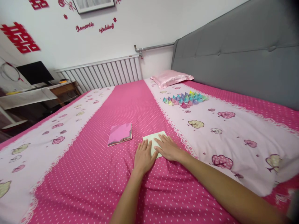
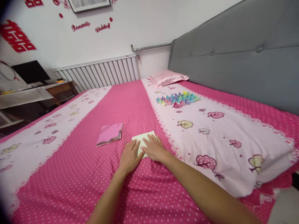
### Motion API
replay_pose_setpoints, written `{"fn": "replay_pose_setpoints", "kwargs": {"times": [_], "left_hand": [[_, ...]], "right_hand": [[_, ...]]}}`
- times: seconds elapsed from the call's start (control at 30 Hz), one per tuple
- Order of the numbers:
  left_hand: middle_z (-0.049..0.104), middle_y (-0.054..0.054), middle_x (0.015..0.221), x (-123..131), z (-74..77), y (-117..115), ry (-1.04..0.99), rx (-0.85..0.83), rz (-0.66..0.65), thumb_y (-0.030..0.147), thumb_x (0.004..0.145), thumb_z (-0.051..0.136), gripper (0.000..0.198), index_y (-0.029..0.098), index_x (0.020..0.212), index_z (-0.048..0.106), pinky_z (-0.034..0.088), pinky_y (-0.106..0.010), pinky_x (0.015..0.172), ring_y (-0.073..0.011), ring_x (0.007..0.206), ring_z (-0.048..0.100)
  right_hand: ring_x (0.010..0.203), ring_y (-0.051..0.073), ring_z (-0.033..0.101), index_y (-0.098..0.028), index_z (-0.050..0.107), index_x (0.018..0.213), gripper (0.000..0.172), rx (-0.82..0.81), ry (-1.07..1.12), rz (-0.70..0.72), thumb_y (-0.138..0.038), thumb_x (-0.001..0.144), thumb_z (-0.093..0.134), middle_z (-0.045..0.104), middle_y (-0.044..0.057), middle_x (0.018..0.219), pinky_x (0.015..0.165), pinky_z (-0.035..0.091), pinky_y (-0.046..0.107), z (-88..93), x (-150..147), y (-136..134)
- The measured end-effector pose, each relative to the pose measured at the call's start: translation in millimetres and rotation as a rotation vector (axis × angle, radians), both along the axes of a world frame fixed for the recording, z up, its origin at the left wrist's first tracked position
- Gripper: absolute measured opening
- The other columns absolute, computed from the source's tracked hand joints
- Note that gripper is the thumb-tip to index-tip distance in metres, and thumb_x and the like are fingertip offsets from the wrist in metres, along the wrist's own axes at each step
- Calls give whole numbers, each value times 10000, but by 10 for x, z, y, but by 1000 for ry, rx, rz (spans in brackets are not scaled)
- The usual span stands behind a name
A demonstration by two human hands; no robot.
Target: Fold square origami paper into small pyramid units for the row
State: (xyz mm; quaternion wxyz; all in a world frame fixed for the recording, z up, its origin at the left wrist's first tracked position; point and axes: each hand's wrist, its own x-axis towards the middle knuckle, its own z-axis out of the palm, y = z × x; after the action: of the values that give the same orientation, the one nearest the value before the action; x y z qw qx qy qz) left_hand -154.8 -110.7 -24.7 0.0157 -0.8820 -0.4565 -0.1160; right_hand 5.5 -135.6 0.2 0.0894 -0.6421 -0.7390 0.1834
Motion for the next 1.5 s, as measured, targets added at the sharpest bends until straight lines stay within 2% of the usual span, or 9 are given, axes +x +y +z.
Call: {"fn": "replay_pose_setpoints", "kwargs": {"times": [1.2, 1.5], "left_hand": [[357, -133, 1374, -11, 24, 5, 1, -24, 5, 540, 851, 248, 621, 139, 1312, 360, 217, -416, 1046, -235, 1283, 284], [359, -130, 1373, -11, 22, 6, -7, -21, 1, 531, 852, 264, 607, 146, 1311, 362, 228, -424, 1041, -236, 1281, 288]], "right_hand": [[1337, 258, 69, -207, 237, 1375, 573, 8, -1, 6, -492, 880, 191, 135, 95, 1465, 1048, 52, 425, 16, 4, -19], [1339, 251, 60, -222, 224, 1377, 572, 15, 0, 5, -498, 880, 170, 126, 86, 1468, 1047, 45, 422, -28, 10, -6]]}}
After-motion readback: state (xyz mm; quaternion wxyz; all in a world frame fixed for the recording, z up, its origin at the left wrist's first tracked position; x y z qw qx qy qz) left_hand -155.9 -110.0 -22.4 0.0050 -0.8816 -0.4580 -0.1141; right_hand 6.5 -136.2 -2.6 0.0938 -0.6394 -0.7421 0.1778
